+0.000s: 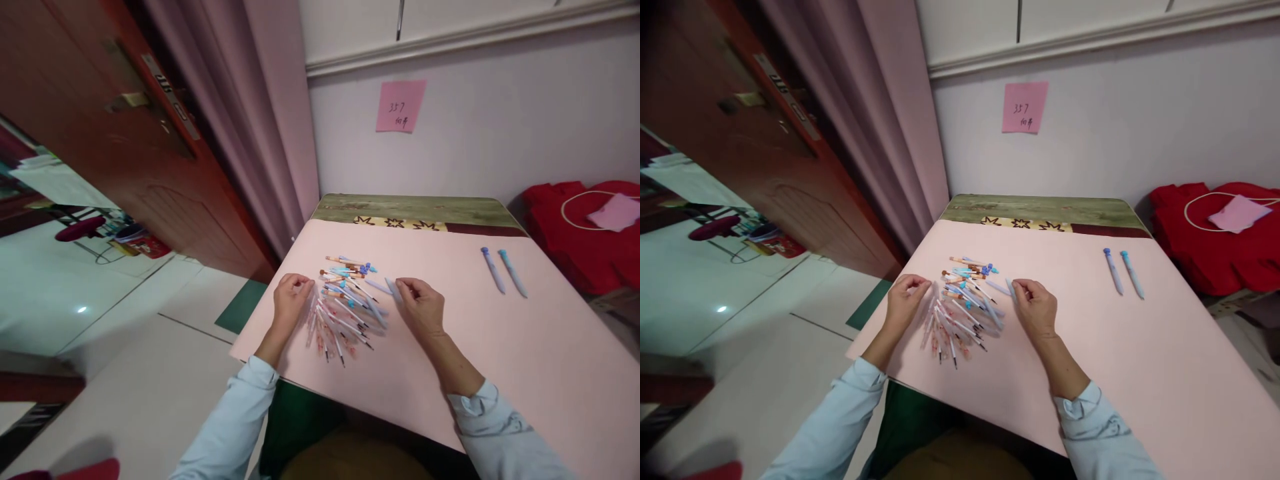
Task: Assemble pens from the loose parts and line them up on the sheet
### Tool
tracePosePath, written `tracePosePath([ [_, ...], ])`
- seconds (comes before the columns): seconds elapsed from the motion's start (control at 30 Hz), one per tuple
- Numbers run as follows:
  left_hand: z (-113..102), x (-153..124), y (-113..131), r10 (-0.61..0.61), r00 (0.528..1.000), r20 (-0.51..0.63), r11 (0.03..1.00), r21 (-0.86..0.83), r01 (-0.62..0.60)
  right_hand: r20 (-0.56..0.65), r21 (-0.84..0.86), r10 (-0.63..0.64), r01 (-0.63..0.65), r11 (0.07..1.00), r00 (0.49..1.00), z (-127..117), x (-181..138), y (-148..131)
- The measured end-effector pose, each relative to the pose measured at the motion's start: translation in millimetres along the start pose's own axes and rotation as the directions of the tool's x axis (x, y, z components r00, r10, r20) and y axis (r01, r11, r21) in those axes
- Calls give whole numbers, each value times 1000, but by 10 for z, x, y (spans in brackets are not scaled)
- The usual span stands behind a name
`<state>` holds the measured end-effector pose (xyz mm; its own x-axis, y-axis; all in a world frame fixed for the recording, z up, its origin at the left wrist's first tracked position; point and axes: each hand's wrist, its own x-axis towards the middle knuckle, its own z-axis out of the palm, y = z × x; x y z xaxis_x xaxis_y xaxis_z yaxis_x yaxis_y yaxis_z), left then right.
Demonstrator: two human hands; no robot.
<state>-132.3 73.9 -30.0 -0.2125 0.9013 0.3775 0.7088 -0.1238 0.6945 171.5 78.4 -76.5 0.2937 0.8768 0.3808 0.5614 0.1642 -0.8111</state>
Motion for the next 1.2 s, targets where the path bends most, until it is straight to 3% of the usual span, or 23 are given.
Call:
tracePosePath([
  [0.3,210,224,-138,-40,989,145,989,148,19,20,49,13,-14,999,1000,11,-10,-9],
  [0.47,375,262,-32,52,965,259,983,156,-95,19,85,45,-46,995,999,26,-8,6],
  [0.63,493,316,30,48,919,391,952,260,-160,19,94,48,-49,994,999,38,-3,21],
  [0.9,440,312,-6,96,904,416,963,190,-189,20,104,61,-63,993,998,42,5,11],
  [1.1,439,351,-25,168,849,501,968,77,-237,14,106,61,-62,992,998,52,5,22],
  [1.2,487,496,-32,169,870,463,962,115,-247,5,114,62,-62,992,998,51,13,17],
])
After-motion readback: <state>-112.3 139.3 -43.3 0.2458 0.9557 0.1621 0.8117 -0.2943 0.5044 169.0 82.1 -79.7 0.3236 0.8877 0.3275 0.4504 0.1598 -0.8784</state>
